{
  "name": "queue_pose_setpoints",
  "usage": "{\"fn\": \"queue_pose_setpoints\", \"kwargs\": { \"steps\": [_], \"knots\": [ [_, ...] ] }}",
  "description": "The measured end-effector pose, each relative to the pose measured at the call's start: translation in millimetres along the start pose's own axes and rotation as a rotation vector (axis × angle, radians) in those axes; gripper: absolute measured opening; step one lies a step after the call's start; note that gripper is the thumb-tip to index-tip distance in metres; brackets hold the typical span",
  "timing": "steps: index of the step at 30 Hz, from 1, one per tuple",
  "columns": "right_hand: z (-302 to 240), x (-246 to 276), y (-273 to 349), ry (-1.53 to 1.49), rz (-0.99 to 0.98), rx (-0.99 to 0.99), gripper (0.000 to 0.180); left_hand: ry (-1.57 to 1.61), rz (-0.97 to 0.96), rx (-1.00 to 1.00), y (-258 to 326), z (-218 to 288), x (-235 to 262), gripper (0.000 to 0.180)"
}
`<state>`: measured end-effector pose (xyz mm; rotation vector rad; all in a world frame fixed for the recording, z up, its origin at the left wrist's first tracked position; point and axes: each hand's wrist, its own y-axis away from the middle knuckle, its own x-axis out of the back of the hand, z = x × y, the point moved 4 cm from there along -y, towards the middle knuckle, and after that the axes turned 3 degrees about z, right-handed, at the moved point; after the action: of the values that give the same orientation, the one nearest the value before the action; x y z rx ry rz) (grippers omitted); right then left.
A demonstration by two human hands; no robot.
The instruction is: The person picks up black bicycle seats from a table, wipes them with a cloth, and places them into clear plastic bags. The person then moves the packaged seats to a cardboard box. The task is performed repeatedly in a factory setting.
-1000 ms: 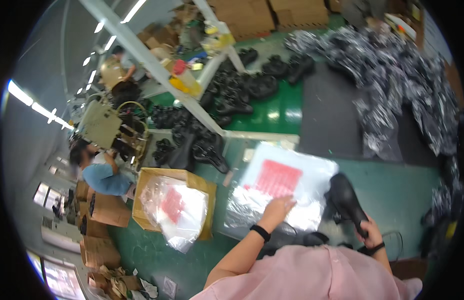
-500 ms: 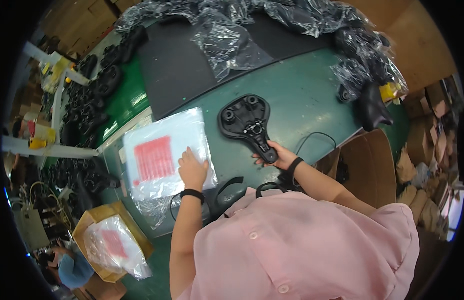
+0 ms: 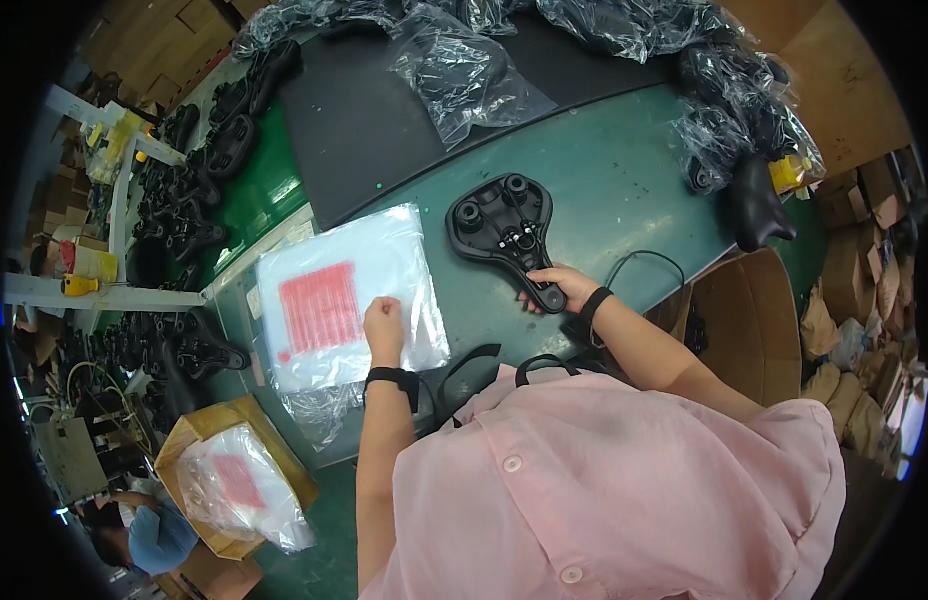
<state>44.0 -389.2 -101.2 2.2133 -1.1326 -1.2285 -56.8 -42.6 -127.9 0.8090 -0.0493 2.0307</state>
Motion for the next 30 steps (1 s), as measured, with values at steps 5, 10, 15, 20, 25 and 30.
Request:
{"fn": "queue_pose_setpoints", "kwargs": {
  "steps": [5, 10, 15, 20, 25, 30],
  "knots": [
    [6.1, -23.2, 8.5, 0.000, 0.131, 0.120, 0.032, -0.973, 0.311, -0.647, 38.1, 77.0, -49.3, 0.028],
    [-7.4, -55.5, 28.3, 0.558, 0.492, 0.540, 0.056, -0.536, 0.053, -0.462, 12.5, 77.8, -21.8, 0.014],
    [-33.0, -91.0, 56.7, 0.902, 0.586, 0.674, 0.056, -0.107, 0.059, -0.121, -5.2, 45.3, 25.1, 0.031],
    [-48.7, -115.1, 65.1, 1.102, 0.600, 0.764, 0.054, 0.379, 0.123, 0.004, -3.4, 26.4, 41.8, 0.029],
    [-52.5, -128.1, 58.6, 1.045, 0.460, 0.684, 0.058, 0.553, 0.057, 0.003, 14.0, 34.4, 53.0, 0.016],
    [-45.7, -159.4, 30.0, 0.434, 0.043, 0.549, 0.066, 0.220, 0.044, -0.015, 10.2, 47.7, 58.3, 0.015]
  ]
}}
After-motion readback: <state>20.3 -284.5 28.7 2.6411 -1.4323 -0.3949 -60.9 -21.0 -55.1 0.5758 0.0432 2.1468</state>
